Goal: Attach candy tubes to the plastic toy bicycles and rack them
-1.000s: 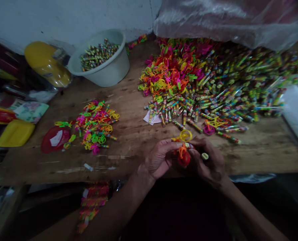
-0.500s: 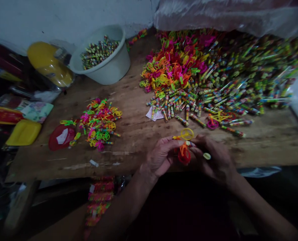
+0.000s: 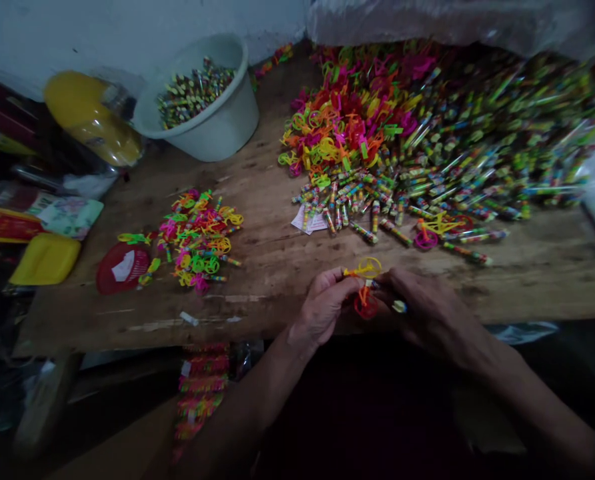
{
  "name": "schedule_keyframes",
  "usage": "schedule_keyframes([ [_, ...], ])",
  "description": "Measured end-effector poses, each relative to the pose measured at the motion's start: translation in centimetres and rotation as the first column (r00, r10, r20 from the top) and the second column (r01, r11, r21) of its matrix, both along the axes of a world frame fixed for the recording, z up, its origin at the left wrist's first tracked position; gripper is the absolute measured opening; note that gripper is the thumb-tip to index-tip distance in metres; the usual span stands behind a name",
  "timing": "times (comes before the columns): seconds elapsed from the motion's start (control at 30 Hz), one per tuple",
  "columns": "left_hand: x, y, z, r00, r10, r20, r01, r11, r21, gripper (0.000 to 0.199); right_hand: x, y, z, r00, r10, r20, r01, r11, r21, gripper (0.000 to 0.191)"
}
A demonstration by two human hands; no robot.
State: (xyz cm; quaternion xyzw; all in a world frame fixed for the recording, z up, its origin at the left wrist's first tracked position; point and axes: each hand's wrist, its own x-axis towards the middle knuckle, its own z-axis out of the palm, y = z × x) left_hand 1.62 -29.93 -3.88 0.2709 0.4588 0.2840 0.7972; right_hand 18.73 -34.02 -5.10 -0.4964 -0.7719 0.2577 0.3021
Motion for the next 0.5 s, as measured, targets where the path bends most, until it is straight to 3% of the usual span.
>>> schedule_keyframes([
  [0.13,-0.3,0.2,-0.2,0.995,0.087,-0.057,-0.078,0.986,0.15,0.016,-0.3,1.3,-0.2,0.997,-0.012,-0.081,0.014,0.999,0.032,0.011],
  [0.23,-1.0,0.4,0.1,0.991,0.128,-0.035,-0.12,0.976,0.179,0.018,-1.6,2.6,-0.2,0.978,-0.018,-0.206,0.033,0.997,0.071,0.012],
  [0.37,-4.0,1.5,0.6,0.985,0.142,-0.098,-0.116,0.965,0.236,0.021,-3.3,3.2,-1.1,0.958,-0.051,-0.284,0.06,0.998,0.023,0.02],
  [0.43,-7.5,3.3,1.3,0.932,0.268,-0.242,-0.185,0.93,0.317,0.024,-3.1,3.1,-2.1,0.945,-0.146,-0.293,0.138,0.989,-0.048,0.03],
  [0.5,-12.3,5.6,2.4,0.753,0.509,-0.417,-0.283,0.822,0.493,0.031,-2.2,2.9,-3.3,0.924,-0.274,-0.268,0.262,0.962,-0.079,0.03],
])
